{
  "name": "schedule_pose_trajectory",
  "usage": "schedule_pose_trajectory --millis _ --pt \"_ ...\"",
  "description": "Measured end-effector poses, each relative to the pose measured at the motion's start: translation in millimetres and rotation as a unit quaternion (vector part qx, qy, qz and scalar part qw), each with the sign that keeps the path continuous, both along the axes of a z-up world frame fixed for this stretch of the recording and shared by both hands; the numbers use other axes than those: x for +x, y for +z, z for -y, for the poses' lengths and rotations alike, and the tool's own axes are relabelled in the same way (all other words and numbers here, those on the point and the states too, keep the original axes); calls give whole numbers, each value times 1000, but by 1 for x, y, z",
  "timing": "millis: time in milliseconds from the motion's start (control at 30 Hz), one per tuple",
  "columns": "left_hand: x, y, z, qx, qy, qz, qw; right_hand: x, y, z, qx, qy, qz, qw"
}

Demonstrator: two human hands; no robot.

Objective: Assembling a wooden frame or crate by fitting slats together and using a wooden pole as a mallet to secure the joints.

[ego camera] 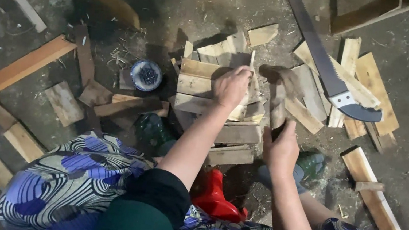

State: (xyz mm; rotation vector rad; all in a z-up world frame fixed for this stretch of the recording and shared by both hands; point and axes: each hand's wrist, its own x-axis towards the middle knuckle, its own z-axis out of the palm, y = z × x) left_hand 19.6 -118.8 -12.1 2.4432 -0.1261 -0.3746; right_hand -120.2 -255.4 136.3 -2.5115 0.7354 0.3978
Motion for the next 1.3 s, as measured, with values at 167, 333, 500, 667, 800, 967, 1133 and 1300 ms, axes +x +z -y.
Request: schedule_pose_trajectory --millis 167,333,500,667,800,967,1133,1300 --pt "-3 15 -2 7 -11 5 1000 -4 -21 2 -31 29 -50 998" --pt "-3 14 -2 -30 -7 23 999 0 -6 -2 -30 6 -23 999" --pt "-4 15 -2 -15 -7 -13 1000 -6 -48 9 -61 45 -51 996" --pt "-4 42 -1 -104 92 -162 977 -11 -34 5 -63 30 -28 997" --pt "3 17 0 10 3 -51 999 2 -28 -4 -75 70 -53 993" --pt "5 65 -8 -75 55 -140 986 0 -27 3 -55 43 -43 997" --pt "-8 67 -32 123 -68 -53 989 -2 -6 -1 25 17 16 999" --pt "-18 37 -38 122 -54 35 990 -7 -8 -3 21 44 -14 999"
